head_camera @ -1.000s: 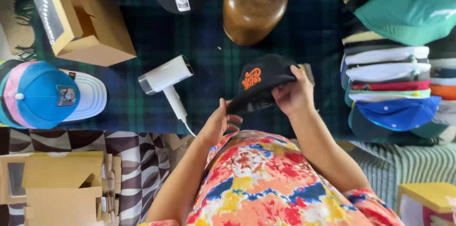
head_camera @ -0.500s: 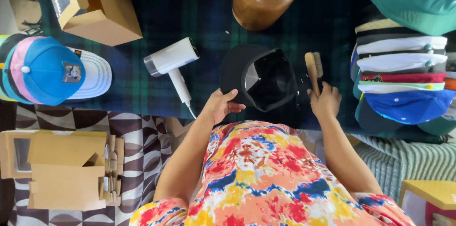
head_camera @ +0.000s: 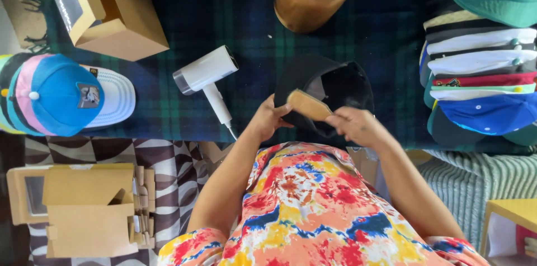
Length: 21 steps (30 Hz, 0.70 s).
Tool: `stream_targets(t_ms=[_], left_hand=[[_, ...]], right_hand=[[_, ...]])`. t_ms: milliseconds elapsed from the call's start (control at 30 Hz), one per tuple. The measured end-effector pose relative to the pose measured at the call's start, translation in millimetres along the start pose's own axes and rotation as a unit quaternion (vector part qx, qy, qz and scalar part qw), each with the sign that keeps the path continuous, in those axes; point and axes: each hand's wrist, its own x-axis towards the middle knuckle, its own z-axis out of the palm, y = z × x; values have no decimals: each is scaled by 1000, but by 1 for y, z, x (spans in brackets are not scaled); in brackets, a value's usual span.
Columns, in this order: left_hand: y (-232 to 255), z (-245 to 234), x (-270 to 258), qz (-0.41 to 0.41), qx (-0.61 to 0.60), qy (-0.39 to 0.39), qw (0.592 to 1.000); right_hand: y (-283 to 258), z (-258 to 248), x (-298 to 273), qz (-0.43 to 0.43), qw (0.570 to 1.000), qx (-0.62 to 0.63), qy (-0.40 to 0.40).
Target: Brushing a black baseball cap with a wooden brush to clean it on a workspace.
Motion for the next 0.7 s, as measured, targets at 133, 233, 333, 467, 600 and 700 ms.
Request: stream_targets(t_ms=[133, 233, 333, 467, 600, 700], left_hand=[[-35, -18, 22, -10, -1, -6, 1000], [-33, -19, 17, -32, 14, 32, 999], [-3, -7, 14, -41, 33, 32, 998], [-35, -25, 34, -57, 47, 17, 997], [-39, -13, 23, -51, 49, 41, 997], [-25, -4, 10, -34, 15, 59, 998]], right_hand=[[29, 23, 52, -51, 997, -26, -44], [46, 23, 83, -52, 966, -174, 185], [-12, 18, 48, -4, 968, -5, 249], [10, 37, 37, -23, 993, -103, 59], [49, 14, 99, 22, 976, -127, 176], [15, 5, 92, -3, 973, 37, 228]])
